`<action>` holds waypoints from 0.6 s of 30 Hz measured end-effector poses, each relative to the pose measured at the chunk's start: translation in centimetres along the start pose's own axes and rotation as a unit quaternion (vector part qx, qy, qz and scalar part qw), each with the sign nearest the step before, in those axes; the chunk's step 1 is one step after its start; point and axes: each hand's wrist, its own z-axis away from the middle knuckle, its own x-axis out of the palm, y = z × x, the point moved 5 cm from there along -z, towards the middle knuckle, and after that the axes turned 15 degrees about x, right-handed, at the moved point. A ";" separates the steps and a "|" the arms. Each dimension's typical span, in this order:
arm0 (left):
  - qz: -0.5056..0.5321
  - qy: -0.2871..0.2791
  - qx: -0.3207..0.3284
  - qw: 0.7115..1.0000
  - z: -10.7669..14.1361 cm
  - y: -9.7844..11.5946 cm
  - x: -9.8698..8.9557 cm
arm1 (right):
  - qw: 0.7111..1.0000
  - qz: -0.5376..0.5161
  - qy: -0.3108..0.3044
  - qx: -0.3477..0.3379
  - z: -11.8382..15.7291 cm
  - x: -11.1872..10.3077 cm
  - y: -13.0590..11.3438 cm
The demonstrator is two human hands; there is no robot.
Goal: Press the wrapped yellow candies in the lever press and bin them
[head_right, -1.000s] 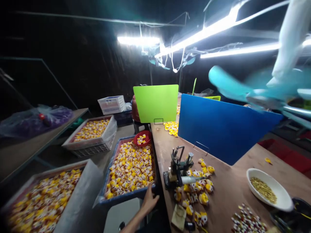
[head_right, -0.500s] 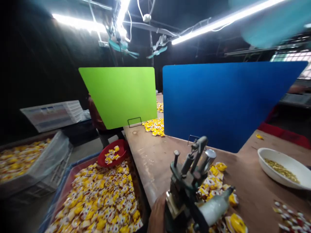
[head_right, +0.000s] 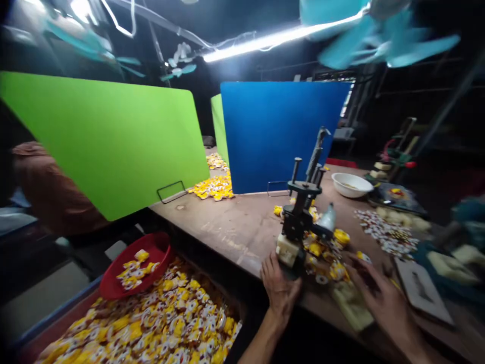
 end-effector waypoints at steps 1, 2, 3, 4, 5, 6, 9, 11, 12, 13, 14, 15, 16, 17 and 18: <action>0.001 -0.009 -0.005 1.000 -0.2 0.1 -0.3 | 1.000 0.001 -0.021 0.014 -0.2 0.4 -0.2; 0.000 -0.018 -0.007 1.000 -0.3 0.2 -0.5 | 0.999 -0.005 -0.045 0.027 -0.1 0.9 -0.5; -0.003 -0.025 -0.005 1.000 -0.5 0.3 -0.7 | 0.997 -0.015 -0.065 0.036 0.0 1.3 -0.8; -0.008 -0.029 -0.001 1.000 -0.6 0.3 -1.0 | 0.996 -0.027 -0.075 0.041 0.3 1.6 -1.0; -0.014 -0.032 0.003 0.999 -0.7 0.4 -1.2 | 0.996 -0.037 -0.071 0.042 0.5 1.7 -1.0; -0.022 -0.034 0.008 0.999 -0.8 0.3 -1.4 | 0.996 -0.043 -0.064 0.043 0.8 1.7 -0.9; -0.050 -0.036 0.018 0.998 -1.1 -0.2 -1.8 | 0.997 -0.028 -0.056 0.043 1.0 1.8 0.1; -0.063 -0.040 0.023 0.997 -1.5 -0.5 -1.8 | 0.995 0.005 -0.093 0.021 0.8 2.5 0.0; -0.065 -0.043 0.025 0.997 -1.7 -0.7 -1.6 | 0.993 0.030 -0.118 0.000 0.7 3.2 -0.3; -0.065 -0.047 0.025 0.996 -2.1 -0.7 -1.3 | 0.988 0.061 -0.142 -0.023 0.5 3.9 -0.9; -0.063 -0.051 0.024 0.996 -2.4 -0.8 -1.0 | 0.981 0.096 -0.161 -0.044 0.5 4.7 -1.5; -0.060 -0.053 0.021 0.997 -2.8 -0.9 -0.8 | 0.974 0.132 -0.173 -0.061 0.4 5.4 -2.1; -0.053 -0.051 0.019 0.997 -3.0 -1.0 -0.6 | 0.967 0.166 -0.178 -0.071 0.4 6.1 -2.5; -0.038 -0.049 0.020 0.998 -3.3 -1.0 -0.7 | 0.961 0.195 -0.179 -0.076 0.3 6.6 -2.8; -0.012 -0.042 0.024 0.999 -3.3 -1.1 -1.0 | 0.956 0.215 -0.181 -0.078 0.4 6.9 -3.0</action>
